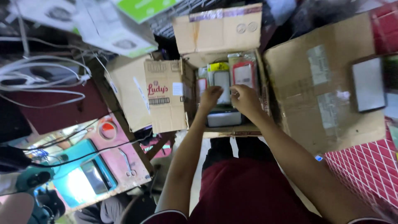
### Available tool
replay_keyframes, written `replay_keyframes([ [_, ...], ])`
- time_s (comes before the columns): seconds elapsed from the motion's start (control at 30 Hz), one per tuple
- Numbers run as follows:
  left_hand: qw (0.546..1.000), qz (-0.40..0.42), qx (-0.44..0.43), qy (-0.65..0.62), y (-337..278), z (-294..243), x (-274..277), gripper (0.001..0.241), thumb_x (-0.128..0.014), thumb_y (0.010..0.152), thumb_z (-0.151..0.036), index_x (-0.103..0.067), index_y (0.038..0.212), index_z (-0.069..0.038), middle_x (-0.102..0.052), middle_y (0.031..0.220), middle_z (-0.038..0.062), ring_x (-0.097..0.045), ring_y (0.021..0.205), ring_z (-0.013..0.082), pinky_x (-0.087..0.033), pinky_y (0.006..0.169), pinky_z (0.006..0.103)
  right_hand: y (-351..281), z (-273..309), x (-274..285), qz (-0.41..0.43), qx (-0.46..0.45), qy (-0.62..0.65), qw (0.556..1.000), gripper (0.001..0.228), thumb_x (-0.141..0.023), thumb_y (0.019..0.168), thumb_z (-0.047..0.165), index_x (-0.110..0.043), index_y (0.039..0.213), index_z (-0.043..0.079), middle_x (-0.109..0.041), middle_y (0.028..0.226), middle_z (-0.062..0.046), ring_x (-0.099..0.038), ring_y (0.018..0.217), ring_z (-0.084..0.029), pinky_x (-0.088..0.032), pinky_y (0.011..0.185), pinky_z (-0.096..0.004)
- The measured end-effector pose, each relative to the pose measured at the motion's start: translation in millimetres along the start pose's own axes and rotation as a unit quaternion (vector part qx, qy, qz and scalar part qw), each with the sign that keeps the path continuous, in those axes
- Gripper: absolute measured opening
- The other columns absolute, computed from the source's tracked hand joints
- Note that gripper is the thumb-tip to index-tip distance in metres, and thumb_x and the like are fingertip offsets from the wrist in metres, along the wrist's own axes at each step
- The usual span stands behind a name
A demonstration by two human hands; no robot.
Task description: The person takes packaged phone cases from an open cardboard box and hangs them on the wall display hooks, and also lifts cases from the hanging display to look at them before returning or rehanging them. The person handles the cases one at a time by hand throughout the clip.
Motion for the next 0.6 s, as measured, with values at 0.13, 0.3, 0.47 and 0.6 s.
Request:
replay_keyframes([
  [0.13,0.992,0.045,-0.045,-0.112,13,14,-58,0.036,-0.067,0.095,-0.028,-0.068,0.125,-0.008,-0.078,0.1,0.008,-0.075,0.083,0.0141,-0.061,0.071,0.0303,-8,-11,-17,-0.014,-0.023,0.027,0.999,0.026,-0.073,0.088,0.001,-0.07,0.113,0.0,-0.074,0.099,-0.017,-0.074,0.088,-0.028,-0.059,0.076,-0.038],
  [0.3,0.993,-0.077,0.061,-0.07,-33,-63,-43,0.032,-0.072,0.095,-0.033,-0.069,0.11,-0.004,-0.077,0.091,0.016,-0.072,0.075,0.0222,-0.056,0.066,0.0368,-21,-21,6,-0.108,-0.029,0.007,0.994,0.019,-0.071,0.09,-0.001,-0.068,0.109,0.002,-0.07,0.099,-0.016,-0.072,0.084,-0.031,-0.057,0.076,-0.041],
  [0.47,0.974,-0.188,-0.117,0.041,-47,-94,-20,0.029,-0.082,0.086,-0.026,-0.073,0.1,-0.002,-0.073,0.093,0.016,-0.069,0.076,0.0224,-0.056,0.068,0.037,-25,-17,28,-0.106,-0.039,-0.046,0.993,0.031,-0.074,0.087,0.001,-0.065,0.117,0.002,-0.067,0.113,-0.019,-0.067,0.101,-0.037,-0.055,0.086,-0.045],
  [0.6,0.981,-0.182,-0.063,-0.026,-42,-84,-13,0.03,-0.082,0.085,-0.025,-0.072,0.098,0.0,-0.075,0.083,0.012,-0.071,0.074,0.0187,-0.057,0.069,0.0342,-22,-35,33,-0.13,-0.037,-0.063,0.989,0.046,-0.077,0.082,0.005,-0.063,0.126,0.0,-0.065,0.123,-0.022,-0.062,0.116,-0.04,-0.051,0.099,-0.047],
])
Point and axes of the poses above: each hand's wrist, its own y-axis towards the middle knuckle, its own x-axis out of the back of the hand, z = x × y, the point moved 10 cm from there along y, towards the middle knuckle
